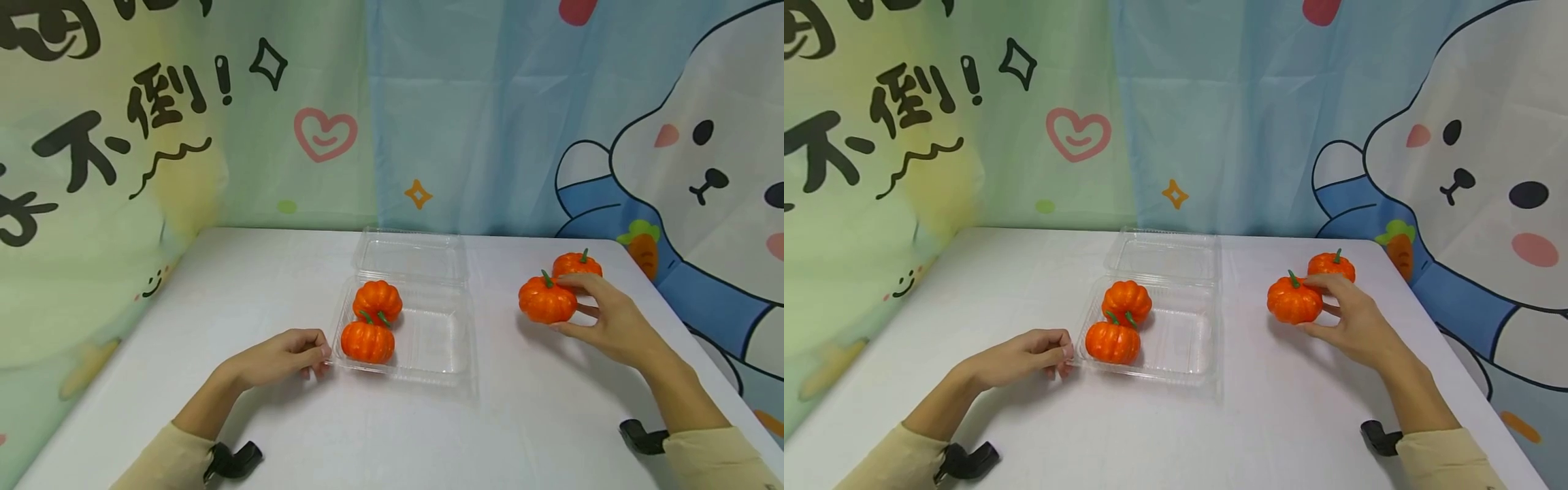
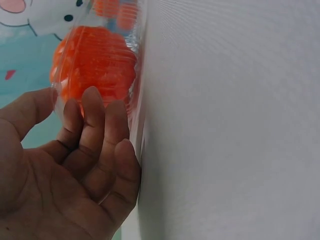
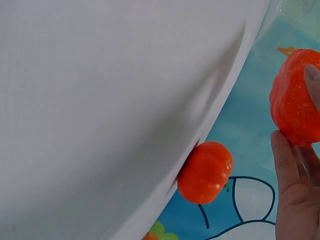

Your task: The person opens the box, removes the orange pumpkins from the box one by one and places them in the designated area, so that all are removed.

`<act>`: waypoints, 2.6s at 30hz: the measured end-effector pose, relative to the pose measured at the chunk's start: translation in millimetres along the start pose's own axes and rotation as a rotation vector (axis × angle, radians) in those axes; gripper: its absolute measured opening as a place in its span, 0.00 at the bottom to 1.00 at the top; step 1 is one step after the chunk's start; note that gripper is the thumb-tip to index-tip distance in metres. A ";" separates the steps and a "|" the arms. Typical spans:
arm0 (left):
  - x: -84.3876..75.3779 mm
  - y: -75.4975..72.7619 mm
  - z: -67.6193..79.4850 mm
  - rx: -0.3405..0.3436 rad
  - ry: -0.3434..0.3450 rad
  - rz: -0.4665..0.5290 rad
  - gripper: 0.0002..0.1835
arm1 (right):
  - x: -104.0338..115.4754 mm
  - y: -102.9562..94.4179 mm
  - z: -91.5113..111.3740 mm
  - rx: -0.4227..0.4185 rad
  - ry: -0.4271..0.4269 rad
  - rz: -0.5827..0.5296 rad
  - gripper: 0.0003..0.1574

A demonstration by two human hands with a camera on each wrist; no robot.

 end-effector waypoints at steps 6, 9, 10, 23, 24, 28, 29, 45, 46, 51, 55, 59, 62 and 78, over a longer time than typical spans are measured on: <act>0.6 -0.5 0.9 -0.003 0.005 0.001 0.13 | -8.1 -6.4 1.4 -0.009 0.034 0.030 0.49; 1.2 0.1 0.1 -0.004 0.003 0.007 0.13 | -13.9 -9.8 4.1 -0.005 0.055 0.023 0.48; 1.0 0.4 0.0 -0.003 0.004 0.007 0.13 | -16.5 -10.6 5.2 -0.002 0.066 0.020 0.48; -1.0 0.8 -0.4 0.000 0.005 0.000 0.13 | -48.7 -11.6 23.1 0.083 0.203 0.036 0.48; -0.9 0.8 -0.7 0.001 0.005 0.002 0.13 | -51.0 -11.6 24.2 0.087 0.210 0.042 0.48; -0.4 0.5 -0.9 0.000 0.005 0.006 0.13 | -59.0 -10.7 27.1 0.115 0.238 0.051 0.49; -0.4 0.3 -0.8 -0.001 0.006 0.005 0.13 | -60.7 -10.5 27.8 0.124 0.244 0.051 0.50; 0.8 0.6 0.7 -0.002 0.006 0.001 0.13 | -80.6 -12.5 33.9 0.136 0.303 0.097 0.50; 0.7 0.5 0.6 -0.004 0.007 -0.001 0.13 | -81.3 -12.7 34.0 0.132 0.304 0.100 0.50; 0.3 0.7 0.6 -0.006 0.010 -0.007 0.13 | -86.8 -13.5 35.9 0.120 0.323 0.103 0.50; 0.6 0.9 0.2 -0.007 0.009 -0.006 0.13 | -93.7 -12.8 38.1 0.138 0.369 0.104 0.53; 1.9 1.0 -0.4 -0.010 0.007 0.002 0.13 | -97.5 -12.5 37.4 0.155 0.399 0.113 0.54; 2.3 1.0 -0.2 -0.009 0.004 0.007 0.13 | -97.7 -11.9 35.7 0.161 0.407 0.126 0.55; 3.0 0.8 -1.2 -0.001 -0.001 0.012 0.14 | -91.3 -12.7 32.4 0.191 0.413 0.142 0.70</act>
Point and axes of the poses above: each hand's wrist, its own z-axis away from the middle knuckle, its own y-axis out of the palm, x = y × z, the point moved 8 cm from there along -z, towards the middle knuckle, and after that the axes turned 1 degree about z, right-handed, at the moved point
